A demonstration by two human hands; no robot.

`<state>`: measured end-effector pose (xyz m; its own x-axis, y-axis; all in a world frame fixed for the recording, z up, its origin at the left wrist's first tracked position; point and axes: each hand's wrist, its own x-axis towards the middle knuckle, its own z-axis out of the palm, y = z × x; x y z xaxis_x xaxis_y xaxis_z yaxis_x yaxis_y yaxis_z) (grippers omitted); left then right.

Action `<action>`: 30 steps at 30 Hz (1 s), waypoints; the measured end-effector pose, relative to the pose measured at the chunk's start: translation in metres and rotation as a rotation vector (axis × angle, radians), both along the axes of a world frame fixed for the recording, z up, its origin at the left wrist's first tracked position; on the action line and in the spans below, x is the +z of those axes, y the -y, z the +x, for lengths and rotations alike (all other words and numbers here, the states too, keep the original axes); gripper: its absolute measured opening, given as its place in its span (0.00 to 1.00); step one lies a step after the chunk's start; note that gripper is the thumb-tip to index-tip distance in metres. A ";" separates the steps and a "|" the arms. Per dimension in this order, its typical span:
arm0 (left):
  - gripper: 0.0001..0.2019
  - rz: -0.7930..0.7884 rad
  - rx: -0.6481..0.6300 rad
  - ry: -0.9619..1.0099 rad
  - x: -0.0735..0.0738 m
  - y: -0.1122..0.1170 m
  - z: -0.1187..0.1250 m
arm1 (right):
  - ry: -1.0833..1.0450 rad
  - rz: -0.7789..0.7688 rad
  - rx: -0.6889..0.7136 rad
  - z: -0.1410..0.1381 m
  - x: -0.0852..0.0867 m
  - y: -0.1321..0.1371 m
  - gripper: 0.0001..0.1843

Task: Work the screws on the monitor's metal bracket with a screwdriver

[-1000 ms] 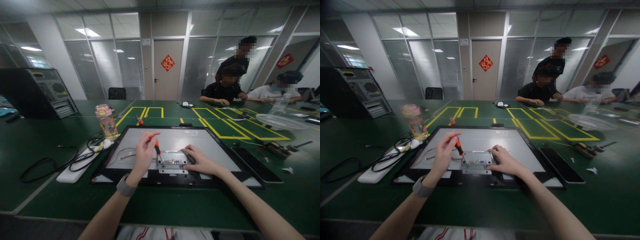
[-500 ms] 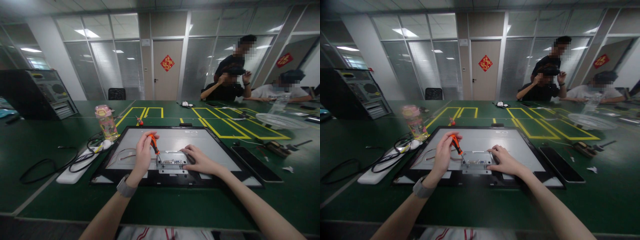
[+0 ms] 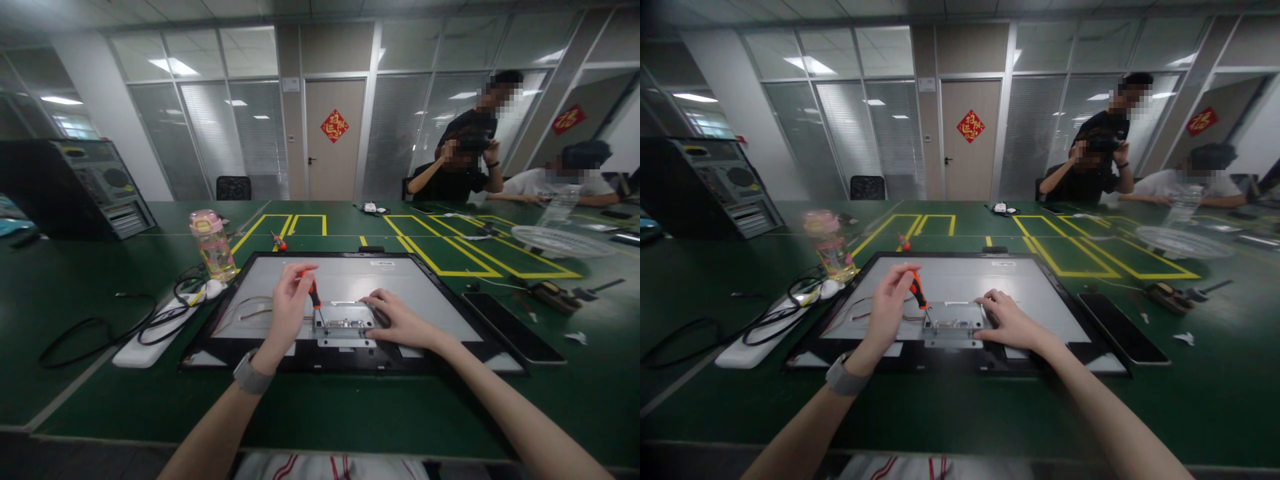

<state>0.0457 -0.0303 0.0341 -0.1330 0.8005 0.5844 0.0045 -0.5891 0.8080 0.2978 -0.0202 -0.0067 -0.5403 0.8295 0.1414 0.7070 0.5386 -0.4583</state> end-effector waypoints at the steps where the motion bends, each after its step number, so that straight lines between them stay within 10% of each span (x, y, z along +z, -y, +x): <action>1: 0.09 0.012 0.018 -0.020 0.000 0.000 0.000 | 0.001 0.001 0.002 0.000 0.000 0.000 0.36; 30: 0.12 -0.034 -0.074 -0.004 -0.002 -0.001 -0.003 | 0.012 0.007 -0.002 0.000 0.002 0.001 0.35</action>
